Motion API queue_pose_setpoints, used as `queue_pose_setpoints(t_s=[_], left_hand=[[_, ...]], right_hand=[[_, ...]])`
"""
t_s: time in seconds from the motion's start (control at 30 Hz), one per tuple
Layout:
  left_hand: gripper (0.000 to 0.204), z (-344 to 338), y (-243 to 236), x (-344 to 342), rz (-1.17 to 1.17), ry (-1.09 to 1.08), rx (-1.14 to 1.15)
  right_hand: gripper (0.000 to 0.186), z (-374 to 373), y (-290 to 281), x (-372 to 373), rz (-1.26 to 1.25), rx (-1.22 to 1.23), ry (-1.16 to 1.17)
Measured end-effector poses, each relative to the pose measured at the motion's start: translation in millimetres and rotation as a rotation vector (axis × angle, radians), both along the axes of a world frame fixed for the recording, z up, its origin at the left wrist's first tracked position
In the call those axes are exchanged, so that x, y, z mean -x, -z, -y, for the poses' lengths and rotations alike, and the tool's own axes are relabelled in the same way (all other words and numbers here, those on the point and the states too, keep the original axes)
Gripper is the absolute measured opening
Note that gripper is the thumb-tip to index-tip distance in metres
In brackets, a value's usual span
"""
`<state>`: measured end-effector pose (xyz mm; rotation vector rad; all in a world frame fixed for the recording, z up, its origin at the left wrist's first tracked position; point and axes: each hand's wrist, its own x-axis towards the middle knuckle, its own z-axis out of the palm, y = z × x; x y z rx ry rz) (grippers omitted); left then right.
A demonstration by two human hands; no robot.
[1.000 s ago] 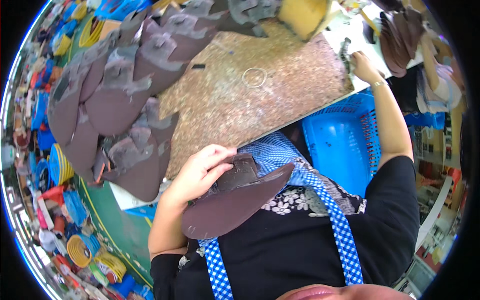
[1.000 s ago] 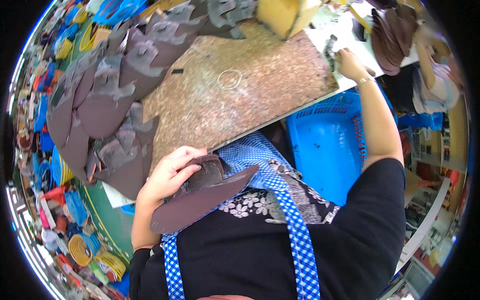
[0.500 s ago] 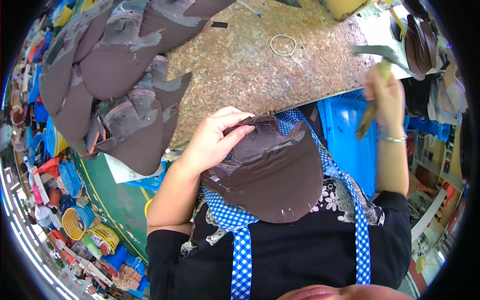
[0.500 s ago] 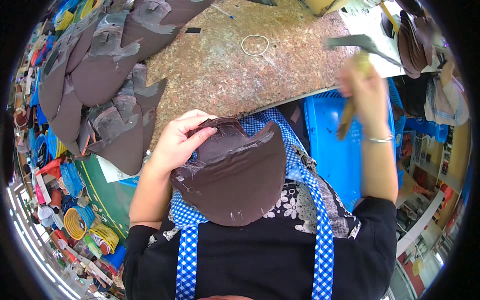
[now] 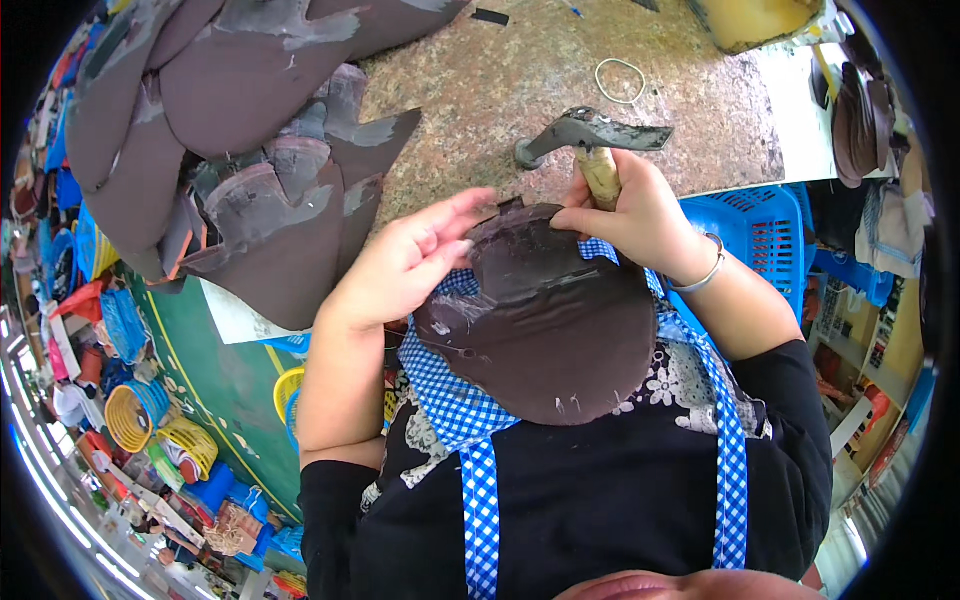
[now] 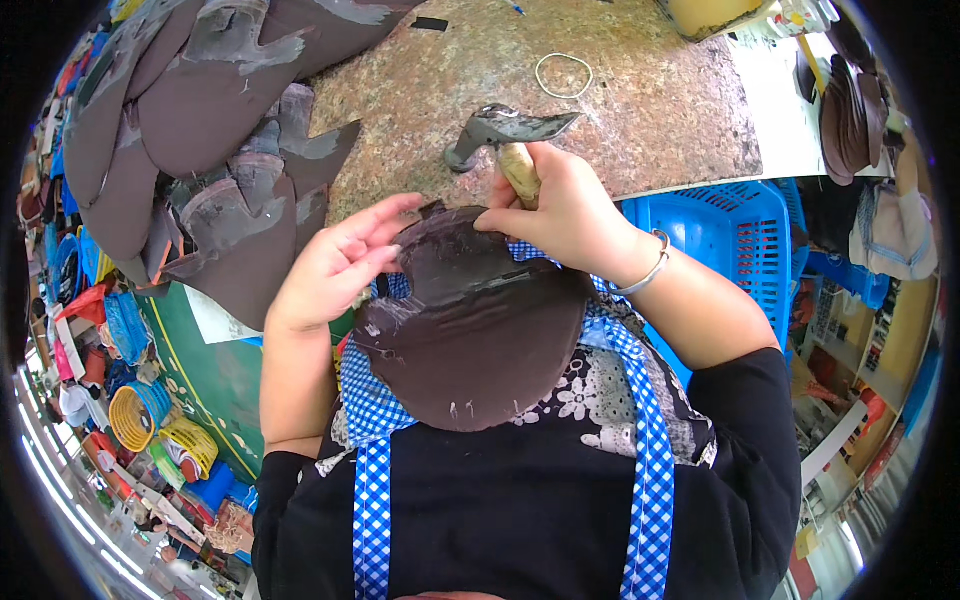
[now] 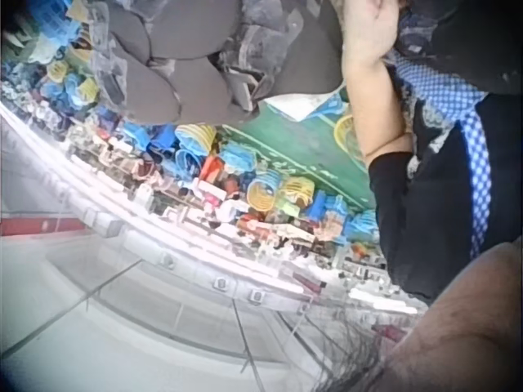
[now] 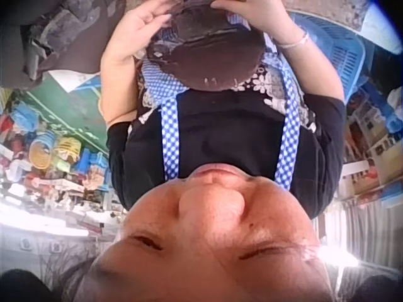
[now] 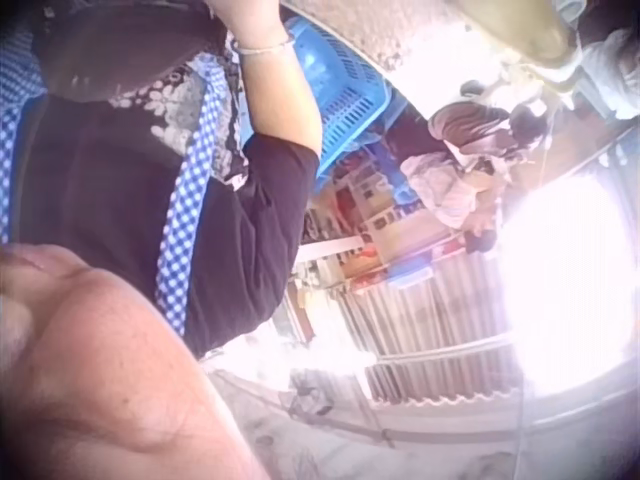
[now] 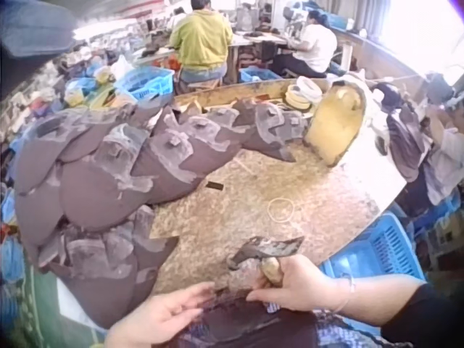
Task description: Apply adhesive and hammer leather components to assemble shoes or bags.
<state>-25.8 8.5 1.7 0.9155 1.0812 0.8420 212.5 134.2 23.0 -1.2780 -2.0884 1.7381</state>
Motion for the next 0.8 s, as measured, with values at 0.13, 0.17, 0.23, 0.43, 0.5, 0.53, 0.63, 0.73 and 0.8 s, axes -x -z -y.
queue_pose_setpoints(t_s=[0.13,0.17,0.23,0.43,0.5,0.53,0.63,0.73,0.8], left_hand=[[0.061,-2,-10,21,0.105,-0.134,-0.049],[0.057,-4,-16,20,0.027,-0.190,-0.058],[0.050,-11,-12,19,-0.062,-0.173,-0.056],[0.020,-10,-3,-4,-0.261,-0.160,0.058],[0.017,-7,1,-6,-0.311,-0.231,-0.081],[0.015,-9,-2,-7,-0.394,-0.246,-0.146],[0.043,-7,-4,-11,-0.297,-0.346,-0.269],[0.056,-13,-14,-15,-0.406,-0.510,-0.331],[0.053,-18,-14,-4,-0.373,-0.231,-0.436]], right_hand=[[0.030,-3,2,-3,-0.123,0.108,0.117],[0.031,-4,3,-2,-0.133,0.136,0.129],[0.031,-4,-1,1,-0.134,0.158,0.132],[0.028,0,-5,3,-0.167,0.184,0.190],[0.027,1,-7,0,-0.178,0.173,0.187],[0.026,1,-5,-1,-0.137,0.145,0.164],[0.022,-1,-7,-5,-0.083,0.045,0.114],[0.018,-2,-14,-5,-0.155,0.096,0.185],[0.018,0,-14,-3,-0.161,0.055,0.168]])
